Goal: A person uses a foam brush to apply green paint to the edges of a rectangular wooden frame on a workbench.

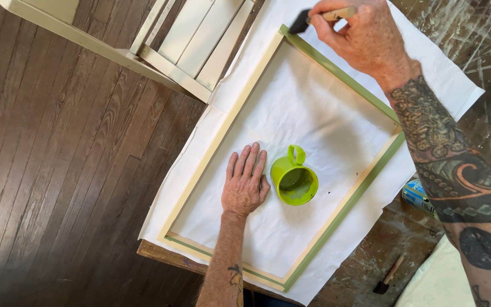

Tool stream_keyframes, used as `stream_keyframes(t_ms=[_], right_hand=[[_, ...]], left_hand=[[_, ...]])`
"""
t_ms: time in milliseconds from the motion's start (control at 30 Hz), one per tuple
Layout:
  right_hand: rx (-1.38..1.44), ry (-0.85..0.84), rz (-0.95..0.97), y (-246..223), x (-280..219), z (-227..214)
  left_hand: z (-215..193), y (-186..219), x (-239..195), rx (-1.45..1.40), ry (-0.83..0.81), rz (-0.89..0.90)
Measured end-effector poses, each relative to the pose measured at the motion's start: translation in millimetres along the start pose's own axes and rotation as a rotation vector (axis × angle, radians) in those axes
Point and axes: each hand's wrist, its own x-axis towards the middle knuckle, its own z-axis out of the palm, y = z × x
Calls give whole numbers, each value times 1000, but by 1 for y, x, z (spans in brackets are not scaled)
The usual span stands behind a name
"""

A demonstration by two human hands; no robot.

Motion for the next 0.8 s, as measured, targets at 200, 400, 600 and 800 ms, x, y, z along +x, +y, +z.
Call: stream_keyframes(t_ms=[200,400,600,800], right_hand=[[90,14,84,1,-2,7],[-5,68,68,7,-6,7],[30,-30,117,-1,-15,-5],[10,-108,107,8,-65,-36]], left_hand=[[1,1,0,-21,18,3],[1,0,0,-9,-4,12],[2,0,0,-12,-8,14],[2,0,-1,1,-5,20]])
